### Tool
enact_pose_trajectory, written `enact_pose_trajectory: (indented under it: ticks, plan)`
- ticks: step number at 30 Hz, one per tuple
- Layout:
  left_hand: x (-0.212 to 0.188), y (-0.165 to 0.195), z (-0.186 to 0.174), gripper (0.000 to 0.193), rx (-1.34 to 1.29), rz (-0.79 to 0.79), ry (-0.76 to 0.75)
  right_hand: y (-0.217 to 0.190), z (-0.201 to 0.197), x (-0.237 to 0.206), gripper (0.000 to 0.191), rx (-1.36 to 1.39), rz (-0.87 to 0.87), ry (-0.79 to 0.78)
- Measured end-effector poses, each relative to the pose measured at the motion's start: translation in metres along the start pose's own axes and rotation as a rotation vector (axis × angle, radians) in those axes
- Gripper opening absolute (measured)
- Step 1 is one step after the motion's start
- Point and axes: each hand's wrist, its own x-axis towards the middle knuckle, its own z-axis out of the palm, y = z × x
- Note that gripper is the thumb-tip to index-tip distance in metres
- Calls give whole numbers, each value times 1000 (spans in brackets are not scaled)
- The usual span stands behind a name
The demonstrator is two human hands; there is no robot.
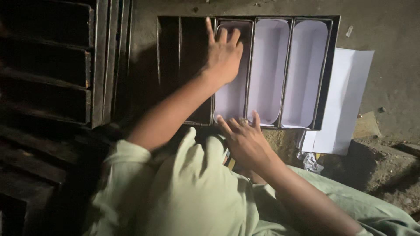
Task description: The person sits on the floor and lines the compartments of a metal mold with white paper sheets. They pick up a sheet, fold it, and press it into a compartment, repeating this process for multiple compartments.
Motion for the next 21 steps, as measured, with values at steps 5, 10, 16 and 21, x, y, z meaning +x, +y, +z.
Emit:
enact_pose_trajectory:
  ticks: [5,10,16,21]
  plan:
    - [-48,-13,-12,21,-147,119,84,-1,-65,-53,16,626,-568,-20]
    - [-117,-17,-15,35,-332,48,226,32,-82,-116,16,1328,-1015,79]
    - [-125,-5,-9,43,-276,-101,225,121,-53,-134,16,1028,-189,955]
    - [-118,0,-4,47,-335,-143,178,237,52,-86,43,60,710,670]
